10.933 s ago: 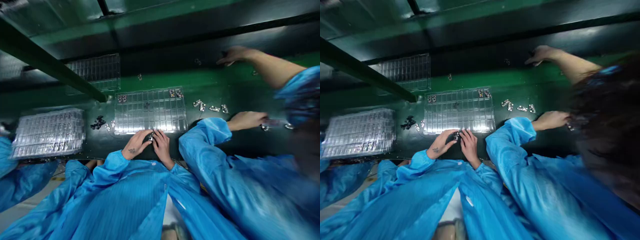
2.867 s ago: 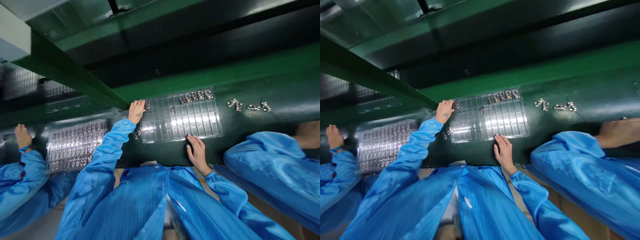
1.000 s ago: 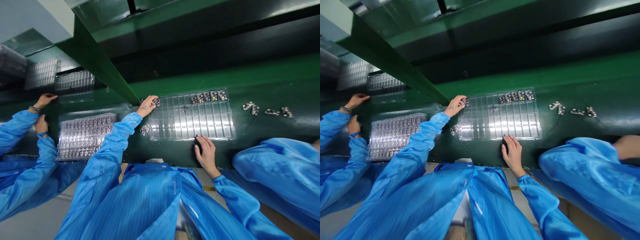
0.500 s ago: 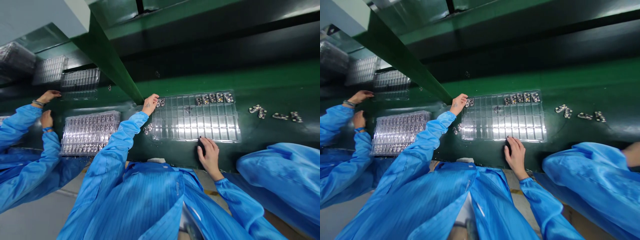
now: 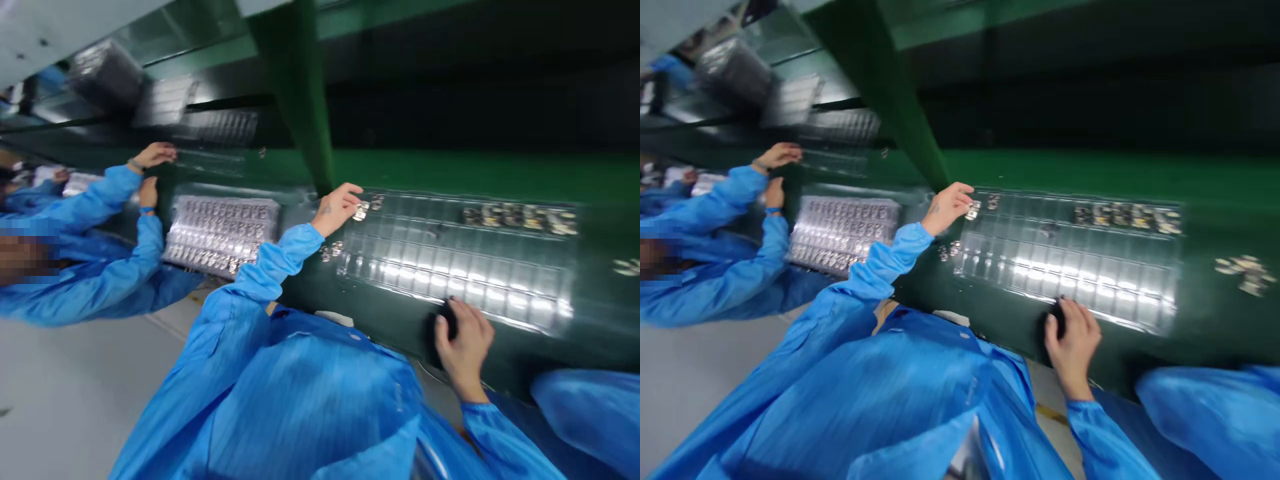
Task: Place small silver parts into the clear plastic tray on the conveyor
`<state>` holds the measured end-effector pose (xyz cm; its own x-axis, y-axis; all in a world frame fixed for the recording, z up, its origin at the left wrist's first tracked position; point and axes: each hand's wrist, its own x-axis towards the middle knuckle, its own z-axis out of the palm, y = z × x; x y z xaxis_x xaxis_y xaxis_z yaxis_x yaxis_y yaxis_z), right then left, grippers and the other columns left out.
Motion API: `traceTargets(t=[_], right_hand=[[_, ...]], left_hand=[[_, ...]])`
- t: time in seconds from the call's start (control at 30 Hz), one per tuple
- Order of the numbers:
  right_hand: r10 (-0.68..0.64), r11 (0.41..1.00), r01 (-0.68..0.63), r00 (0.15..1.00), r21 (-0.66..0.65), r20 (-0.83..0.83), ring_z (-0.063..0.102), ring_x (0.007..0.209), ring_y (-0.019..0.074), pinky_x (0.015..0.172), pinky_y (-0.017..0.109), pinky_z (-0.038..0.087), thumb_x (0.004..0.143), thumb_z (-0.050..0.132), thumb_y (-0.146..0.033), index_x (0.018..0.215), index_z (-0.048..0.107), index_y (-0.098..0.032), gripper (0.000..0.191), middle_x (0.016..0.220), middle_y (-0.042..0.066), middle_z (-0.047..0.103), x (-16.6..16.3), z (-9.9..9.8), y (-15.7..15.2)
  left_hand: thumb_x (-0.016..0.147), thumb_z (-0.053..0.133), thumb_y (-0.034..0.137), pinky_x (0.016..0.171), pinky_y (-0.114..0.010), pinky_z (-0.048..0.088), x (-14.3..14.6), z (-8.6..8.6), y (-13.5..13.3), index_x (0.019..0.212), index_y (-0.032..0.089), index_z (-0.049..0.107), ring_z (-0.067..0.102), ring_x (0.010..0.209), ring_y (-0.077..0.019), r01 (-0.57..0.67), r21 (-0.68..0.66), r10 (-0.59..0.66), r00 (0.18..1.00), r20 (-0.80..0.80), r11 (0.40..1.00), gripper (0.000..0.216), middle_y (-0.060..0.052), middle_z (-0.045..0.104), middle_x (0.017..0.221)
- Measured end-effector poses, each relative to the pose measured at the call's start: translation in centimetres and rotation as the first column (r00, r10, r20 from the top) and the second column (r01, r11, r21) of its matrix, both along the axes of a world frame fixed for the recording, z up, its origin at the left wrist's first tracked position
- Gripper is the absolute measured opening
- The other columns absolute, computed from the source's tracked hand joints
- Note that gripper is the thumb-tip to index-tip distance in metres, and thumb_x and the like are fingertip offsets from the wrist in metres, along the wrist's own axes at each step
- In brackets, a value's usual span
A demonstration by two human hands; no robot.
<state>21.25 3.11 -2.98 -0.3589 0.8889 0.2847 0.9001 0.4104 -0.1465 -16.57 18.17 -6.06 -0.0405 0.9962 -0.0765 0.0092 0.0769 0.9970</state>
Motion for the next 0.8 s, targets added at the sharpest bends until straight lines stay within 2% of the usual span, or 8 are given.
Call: traceTargets(t=[0.1, 0.17, 0.27, 0.33, 0.4, 0.47, 0.6, 0.8], right_hand=[[0.038, 0.997, -0.037, 0.999, 0.068, -0.005, 0.052, 0.123, 0.0310, 0.105, 0.048, 0.038, 0.091, 0.050, -0.035, 0.135, 0.054, -0.014, 0.048, 0.124, 0.016, 0.061, 0.3, -1.1, 0.8], [0.067, 0.992, -0.064, 0.997, 0.105, -0.023, 0.053, 0.122, 0.0317, 0.103, 0.049, 0.039, 0.091, 0.047, -0.040, 0.136, 0.054, -0.016, 0.052, 0.122, 0.016, 0.062, 0.5, -1.8, 1.2], [0.063, 0.991, -0.059, 0.998, 0.119, -0.027, 0.054, 0.120, 0.0351, 0.098, 0.055, 0.040, 0.092, 0.042, -0.046, 0.137, 0.055, -0.016, 0.056, 0.120, 0.018, 0.063, 0.5, -2.4, 1.3], [0.041, 0.993, -0.039, 0.999, 0.115, -0.012, 0.054, 0.120, 0.0373, 0.096, 0.058, 0.041, 0.091, 0.040, -0.050, 0.136, 0.056, -0.015, 0.059, 0.119, 0.019, 0.063, 0.4, -2.4, 1.2], [0.023, 0.995, -0.023, 1.000, 0.098, 0.004, 0.053, 0.121, 0.0378, 0.097, 0.059, 0.041, 0.091, 0.039, -0.051, 0.134, 0.057, -0.013, 0.060, 0.119, 0.020, 0.063, 0.2, -2.2, 1.1], [0.007, 0.997, -0.008, 1.000, 0.072, 0.020, 0.052, 0.122, 0.0376, 0.098, 0.058, 0.040, 0.090, 0.040, -0.050, 0.134, 0.057, -0.012, 0.060, 0.121, 0.020, 0.062, 0.0, -2.1, 1.0], [0.004, 0.995, -0.004, 1.000, 0.097, 0.004, 0.054, 0.120, 0.0364, 0.098, 0.058, 0.041, 0.090, 0.041, -0.049, 0.134, 0.057, -0.015, 0.058, 0.119, 0.019, 0.063, -0.2, -2.0, 0.8], [0.014, 0.996, -0.014, 1.000, 0.091, 0.003, 0.053, 0.122, 0.0354, 0.100, 0.055, 0.041, 0.091, 0.044, -0.044, 0.135, 0.056, -0.014, 0.055, 0.122, 0.019, 0.062, -0.4, -1.8, 0.7]], left_hand=[[0.079, 0.060, 0.011, 0.081, -0.024, 0.052, -3.7, 0.6, -6.0, 0.115, 0.014, 0.055, 0.065, 0.083, -0.0109, 0.006, -0.020, -0.003, 0.986, 0.166, 1.000, 0.037, -0.006, 0.066, 0.097], [0.078, 0.065, 0.020, 0.085, -0.026, 0.053, -7.1, 0.7, -10.6, 0.114, 0.015, 0.055, 0.066, 0.089, -0.0129, -0.072, -0.095, 0.089, 0.977, 0.193, 0.993, 0.037, -0.007, 0.067, 0.096], [0.072, 0.070, 0.028, 0.083, -0.029, 0.054, -13.6, 0.2, -16.4, 0.112, 0.017, 0.056, 0.066, 0.089, -0.0151, -0.260, -0.215, 0.279, 0.958, 0.063, 0.941, 0.043, -0.007, 0.068, 0.094], [0.069, 0.071, 0.029, 0.078, -0.029, 0.055, -17.7, -0.7, -18.6, 0.111, 0.017, 0.056, 0.065, 0.085, -0.0152, -0.376, -0.240, 0.377, 0.925, -0.041, 0.895, 0.046, -0.006, 0.068, 0.093], [0.068, 0.070, 0.028, 0.075, -0.028, 0.054, -20.6, -2.2, -19.2, 0.110, 0.016, 0.056, 0.064, 0.082, -0.0151, -0.441, -0.224, 0.425, 0.898, -0.117, 0.869, 0.046, -0.007, 0.067, 0.092], [0.068, 0.068, 0.024, 0.073, -0.027, 0.053, -22.0, -3.9, -18.5, 0.110, 0.014, 0.057, 0.064, 0.080, -0.0153, -0.434, -0.226, 0.407, 0.900, -0.156, 0.872, 0.044, -0.007, 0.067, 0.089], [0.068, 0.061, 0.013, 0.073, -0.026, 0.052, -21.4, -6.7, -15.5, 0.108, 0.012, 0.058, 0.064, 0.079, -0.0145, -0.322, -0.301, 0.274, 0.943, -0.190, 0.898, 0.040, -0.006, 0.066, 0.088], [0.072, 0.059, 0.010, 0.077, -0.029, 0.051, -20.5, -7.2, -13.3, 0.111, 0.010, 0.058, 0.063, 0.079, -0.0151, -0.257, -0.300, 0.175, 0.946, -0.274, 0.919, 0.039, -0.006, 0.066, 0.090]])
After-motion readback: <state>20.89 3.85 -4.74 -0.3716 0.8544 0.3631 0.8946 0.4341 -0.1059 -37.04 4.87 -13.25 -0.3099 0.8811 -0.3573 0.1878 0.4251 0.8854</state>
